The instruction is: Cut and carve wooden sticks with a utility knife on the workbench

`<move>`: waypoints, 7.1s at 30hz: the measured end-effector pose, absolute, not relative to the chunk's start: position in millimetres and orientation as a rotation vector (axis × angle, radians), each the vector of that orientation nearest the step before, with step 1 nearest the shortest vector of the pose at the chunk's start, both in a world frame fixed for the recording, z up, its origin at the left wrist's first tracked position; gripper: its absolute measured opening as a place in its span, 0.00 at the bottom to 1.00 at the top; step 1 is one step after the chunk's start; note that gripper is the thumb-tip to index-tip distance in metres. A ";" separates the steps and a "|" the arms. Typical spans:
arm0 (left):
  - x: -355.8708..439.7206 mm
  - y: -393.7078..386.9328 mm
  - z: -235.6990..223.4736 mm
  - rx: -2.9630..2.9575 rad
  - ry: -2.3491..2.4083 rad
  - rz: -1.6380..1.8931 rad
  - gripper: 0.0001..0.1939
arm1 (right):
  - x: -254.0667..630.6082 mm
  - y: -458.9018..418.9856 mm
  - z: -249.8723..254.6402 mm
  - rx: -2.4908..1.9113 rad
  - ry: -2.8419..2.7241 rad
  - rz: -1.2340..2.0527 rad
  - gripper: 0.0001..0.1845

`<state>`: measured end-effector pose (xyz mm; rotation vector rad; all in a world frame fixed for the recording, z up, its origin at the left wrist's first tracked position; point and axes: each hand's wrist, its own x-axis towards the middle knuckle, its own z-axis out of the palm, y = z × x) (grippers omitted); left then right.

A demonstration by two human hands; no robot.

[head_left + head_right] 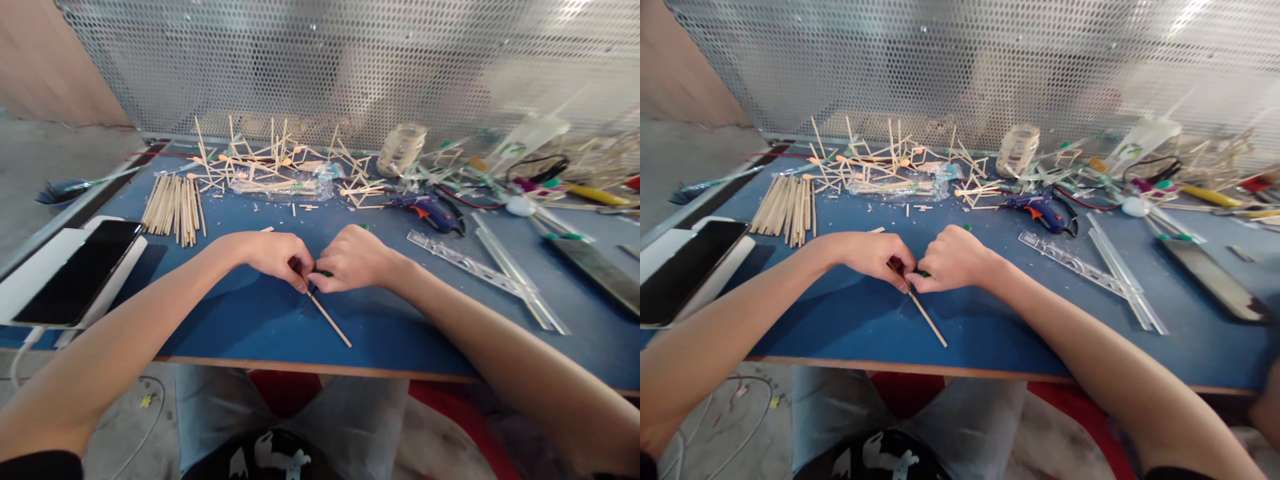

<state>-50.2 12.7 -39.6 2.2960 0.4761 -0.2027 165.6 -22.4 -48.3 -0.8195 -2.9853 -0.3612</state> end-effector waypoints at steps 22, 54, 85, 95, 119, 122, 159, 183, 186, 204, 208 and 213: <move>-49.6 10.9 -35.3 2.289 0.478 -0.192 0.08 | 169.2 -21.8 -48.1 -0.794 -2.976 -0.308 0.34; -48.5 9.4 -31.5 2.283 0.513 -0.207 0.09 | 165.8 -25.0 -42.8 -0.926 -3.049 -0.255 0.33; -48.5 7.8 -28.8 2.300 0.513 -0.237 0.10 | 166.6 -28.3 -37.2 -1.027 -3.067 -0.225 0.34; -49.3 7.0 -29.1 2.305 0.550 -0.238 0.10 | 168.0 -22.8 -44.6 -1.039 -3.060 -0.229 0.36; -49.7 5.5 -28.4 2.279 0.553 -0.245 0.07 | 177.9 -19.1 -44.8 -1.090 -2.972 0.078 0.33; -49.2 4.8 -27.3 2.299 0.564 -0.256 0.07 | 178.3 -19.2 -44.6 -1.100 -2.970 0.079 0.33; -50.5 5.5 -25.9 2.283 0.534 -0.259 0.10 | 187.2 -17.6 -45.3 -0.902 -2.928 0.094 0.27; -50.1 5.0 -25.0 2.282 0.535 -0.256 0.09 | 185.2 -18.5 -43.2 -0.997 -2.917 0.329 0.27; -49.8 3.7 -24.3 2.282 0.550 -0.254 0.08 | 185.0 -19.1 -42.2 -1.003 -2.914 0.339 0.27; -46.8 0.9 -26.9 2.301 0.589 -0.207 0.15 | 183.8 -21.5 -40.7 -1.046 -2.926 0.344 0.27; -47.2 0.9 -26.7 2.290 0.584 -0.212 0.15 | 184.3 -20.9 -41.8 -1.033 -2.930 0.342 0.27; -47.2 1.6 -27.3 2.275 0.574 -0.205 0.15 | 185.0 -20.4 -41.3 -1.012 -2.934 0.355 0.27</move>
